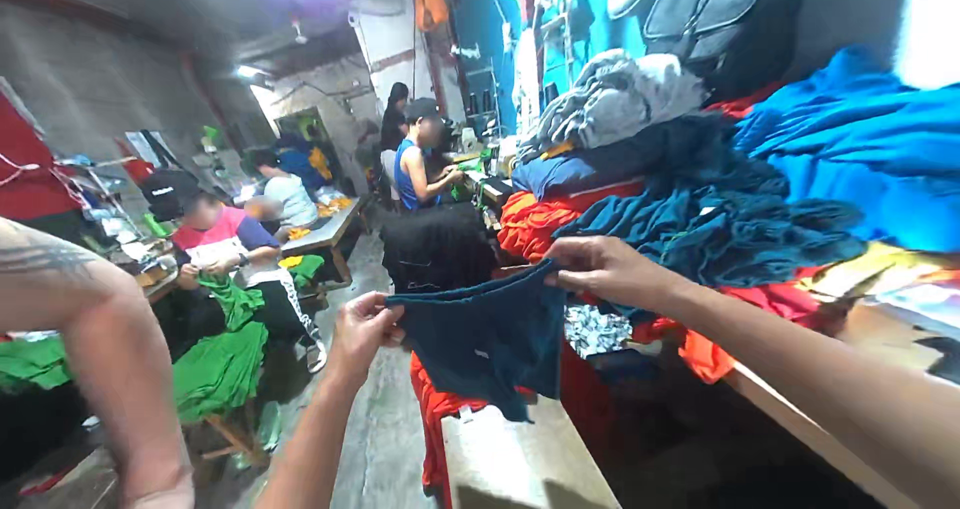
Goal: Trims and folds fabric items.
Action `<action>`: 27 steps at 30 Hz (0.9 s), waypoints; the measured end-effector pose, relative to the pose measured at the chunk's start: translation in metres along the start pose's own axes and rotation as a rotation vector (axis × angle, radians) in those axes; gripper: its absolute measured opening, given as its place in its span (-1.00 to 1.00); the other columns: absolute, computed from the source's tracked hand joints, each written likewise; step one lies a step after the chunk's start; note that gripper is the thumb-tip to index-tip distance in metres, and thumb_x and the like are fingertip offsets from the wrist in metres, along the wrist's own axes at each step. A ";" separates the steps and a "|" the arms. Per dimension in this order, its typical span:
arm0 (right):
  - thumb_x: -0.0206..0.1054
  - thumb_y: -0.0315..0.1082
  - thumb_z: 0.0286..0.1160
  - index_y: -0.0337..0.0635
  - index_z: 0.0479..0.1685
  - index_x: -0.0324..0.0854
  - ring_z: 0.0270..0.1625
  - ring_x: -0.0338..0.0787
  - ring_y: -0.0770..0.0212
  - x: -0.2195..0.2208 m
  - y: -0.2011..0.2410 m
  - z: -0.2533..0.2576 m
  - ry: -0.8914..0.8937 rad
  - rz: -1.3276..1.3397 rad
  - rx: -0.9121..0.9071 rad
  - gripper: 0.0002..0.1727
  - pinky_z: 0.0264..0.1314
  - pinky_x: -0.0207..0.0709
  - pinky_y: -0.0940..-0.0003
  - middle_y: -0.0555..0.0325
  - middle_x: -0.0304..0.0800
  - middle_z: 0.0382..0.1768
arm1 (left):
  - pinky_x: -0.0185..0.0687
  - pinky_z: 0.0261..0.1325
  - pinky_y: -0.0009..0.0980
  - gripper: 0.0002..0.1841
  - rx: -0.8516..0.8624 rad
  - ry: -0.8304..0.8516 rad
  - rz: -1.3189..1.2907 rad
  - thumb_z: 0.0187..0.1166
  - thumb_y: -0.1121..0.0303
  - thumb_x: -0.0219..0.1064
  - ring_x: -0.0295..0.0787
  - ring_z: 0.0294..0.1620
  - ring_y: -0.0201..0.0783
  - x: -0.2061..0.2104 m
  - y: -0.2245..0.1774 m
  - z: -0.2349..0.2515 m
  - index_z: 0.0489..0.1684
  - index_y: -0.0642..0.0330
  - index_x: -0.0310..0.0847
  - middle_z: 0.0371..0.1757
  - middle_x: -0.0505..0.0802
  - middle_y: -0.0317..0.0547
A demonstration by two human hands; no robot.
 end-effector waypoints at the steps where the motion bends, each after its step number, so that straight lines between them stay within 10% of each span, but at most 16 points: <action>1: 0.38 -0.50 0.51 -0.29 -0.09 0.72 -0.51 0.63 0.32 0.002 0.000 -0.006 0.044 -0.027 0.005 -0.90 -0.41 0.56 0.33 0.12 0.70 -0.46 | 0.76 -0.35 -0.33 -0.89 -0.009 -0.003 0.058 0.62 0.51 0.34 0.77 -0.43 -0.25 0.001 0.002 -0.004 -0.05 0.35 0.69 -0.24 0.79 -0.01; 3: 0.30 -0.48 0.63 -0.31 0.08 0.67 -0.48 0.69 0.20 0.009 0.003 -0.022 0.186 -0.035 0.167 -0.83 -0.37 0.64 0.22 -0.01 0.73 -0.33 | 0.81 -0.27 -0.25 -0.83 -0.023 0.072 0.092 0.59 0.54 0.33 0.82 -0.28 -0.13 0.007 0.004 -0.013 0.04 0.37 0.69 0.00 0.75 0.10; 7: 0.01 -0.37 0.86 -0.25 0.34 0.43 -0.49 0.70 0.26 0.026 -0.021 -0.036 0.297 0.222 0.496 -0.73 -0.35 0.67 0.31 0.03 0.66 -0.25 | 0.82 -0.41 -0.39 -0.84 -0.041 0.255 -0.023 0.62 0.47 0.17 0.86 -0.42 -0.30 0.022 0.017 -0.009 0.00 0.31 0.58 -0.18 0.83 -0.12; 13: 0.02 -0.41 0.83 -0.28 0.36 0.39 -0.13 0.84 0.14 0.051 -0.117 0.048 0.245 0.416 0.564 -0.73 -0.07 0.76 0.19 -0.03 0.72 0.03 | 0.82 -0.25 -0.34 -0.85 -0.245 0.228 -0.040 0.74 0.55 0.13 0.86 -0.36 -0.23 0.046 0.078 0.101 0.08 0.39 0.55 -0.20 0.83 0.01; 19: 0.17 -0.47 0.70 -0.50 0.23 0.52 -0.03 0.69 0.08 0.038 -0.199 0.208 -0.053 0.116 0.205 -0.71 0.12 0.57 0.07 -0.21 0.68 -0.02 | 0.72 0.14 -0.09 -0.72 0.154 0.006 0.164 0.66 0.51 0.19 0.77 -0.02 -0.09 0.041 0.081 0.267 0.20 0.53 0.55 0.06 0.75 0.24; 22: 0.22 -0.44 0.64 -0.44 0.21 0.56 -0.07 0.68 0.36 0.009 -0.199 0.271 -0.240 0.021 -0.020 -0.71 0.14 0.56 0.33 -0.02 0.73 -0.07 | 0.70 0.21 -0.17 -0.73 0.348 -0.148 0.179 0.64 0.45 0.22 0.76 0.02 -0.21 0.035 0.054 0.323 0.16 0.43 0.58 0.07 0.75 0.11; 27: 0.32 -0.47 0.52 -0.34 0.02 0.66 -0.07 0.70 0.50 0.027 -0.249 0.279 -0.255 0.102 -0.095 -0.81 0.11 0.61 0.47 0.14 0.76 -0.07 | 0.73 0.14 -0.30 -0.76 0.376 -0.103 0.109 0.55 0.46 0.24 0.74 -0.04 -0.38 0.055 0.113 0.341 0.09 0.35 0.60 -0.02 0.76 -0.10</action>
Point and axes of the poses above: each hand's wrist, its own z-axis towards the middle knuckle, its own x-axis out of the palm, y = z × x, the point moved 5 cm from there along z, towards the middle knuckle
